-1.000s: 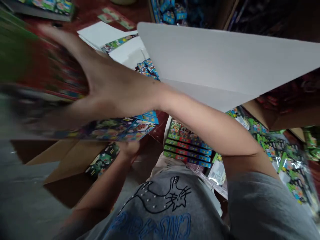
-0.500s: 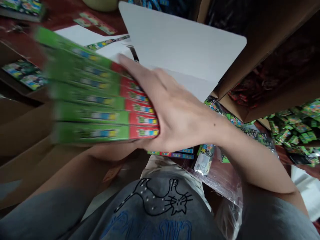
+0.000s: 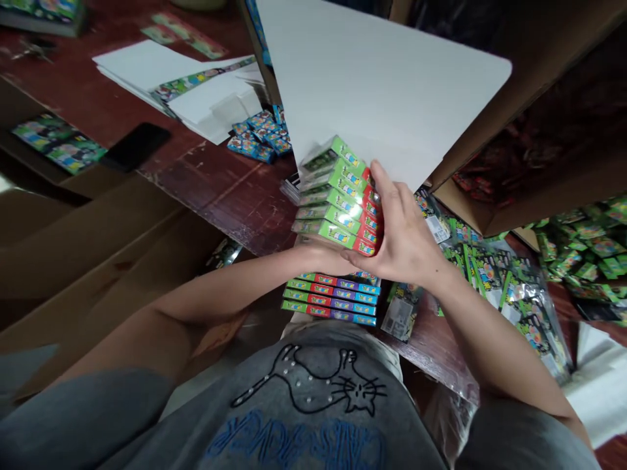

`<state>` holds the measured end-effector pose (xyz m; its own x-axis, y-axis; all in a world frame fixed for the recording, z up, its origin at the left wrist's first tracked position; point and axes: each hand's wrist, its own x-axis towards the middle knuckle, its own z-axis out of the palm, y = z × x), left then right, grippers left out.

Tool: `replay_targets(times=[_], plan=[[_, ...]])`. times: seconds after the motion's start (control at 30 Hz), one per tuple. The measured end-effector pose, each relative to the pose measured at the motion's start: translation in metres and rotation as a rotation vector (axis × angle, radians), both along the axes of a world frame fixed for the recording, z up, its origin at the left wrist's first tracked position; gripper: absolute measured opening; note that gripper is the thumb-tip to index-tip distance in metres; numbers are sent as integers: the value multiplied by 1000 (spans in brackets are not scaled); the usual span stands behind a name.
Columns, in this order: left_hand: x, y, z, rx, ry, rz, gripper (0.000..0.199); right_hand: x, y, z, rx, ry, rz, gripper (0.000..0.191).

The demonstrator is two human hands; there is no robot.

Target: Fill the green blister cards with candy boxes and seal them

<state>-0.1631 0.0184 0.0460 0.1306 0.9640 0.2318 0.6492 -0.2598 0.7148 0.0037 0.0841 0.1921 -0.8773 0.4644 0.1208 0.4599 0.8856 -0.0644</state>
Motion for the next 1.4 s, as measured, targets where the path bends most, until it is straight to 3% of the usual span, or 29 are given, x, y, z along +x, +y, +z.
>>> replay_targets(times=[0.13, 0.27, 0.43, 0.6, 0.7, 0.77, 0.83, 1.0, 1.1, 1.2, 1.3, 1.4], plan=[[8, -54, 32, -81, 478, -52, 39, -7, -1, -6, -6, 13, -26, 137], [17, -95, 45, -95, 666, -8, 42, -18, -11, -21, -5, 8, -3, 127], [8, -105, 37, 1, 591, -41, 28, -27, -27, -41, 4, -74, 34, 111], [-24, -127, 32, 378, 285, -90, 31, -33, -26, -44, 42, -178, 25, 104], [-53, -137, 31, 451, 57, 161, 38, -39, -28, -45, 65, -241, 11, 106], [-72, -131, 28, 418, -44, 371, 41, -42, -33, -46, 68, -246, -13, 107], [-85, -114, 22, 399, -98, 457, 44, -41, -38, -46, 76, -244, -29, 108], [-93, -58, 7, 395, -149, 296, 39, -30, -38, -38, 79, -247, 1, 117], [-91, -41, 7, 391, -224, 239, 32, -22, -26, -32, 40, -285, -29, 82], [-93, -39, 9, 355, -308, 188, 28, -13, -20, -25, 52, -290, -56, 51], [-94, -38, 3, 302, -463, 137, 31, -2, -24, -16, 156, -281, -52, 42], [-88, -26, -12, 231, -607, 149, 50, 5, -27, -9, 271, -353, -80, 38]])
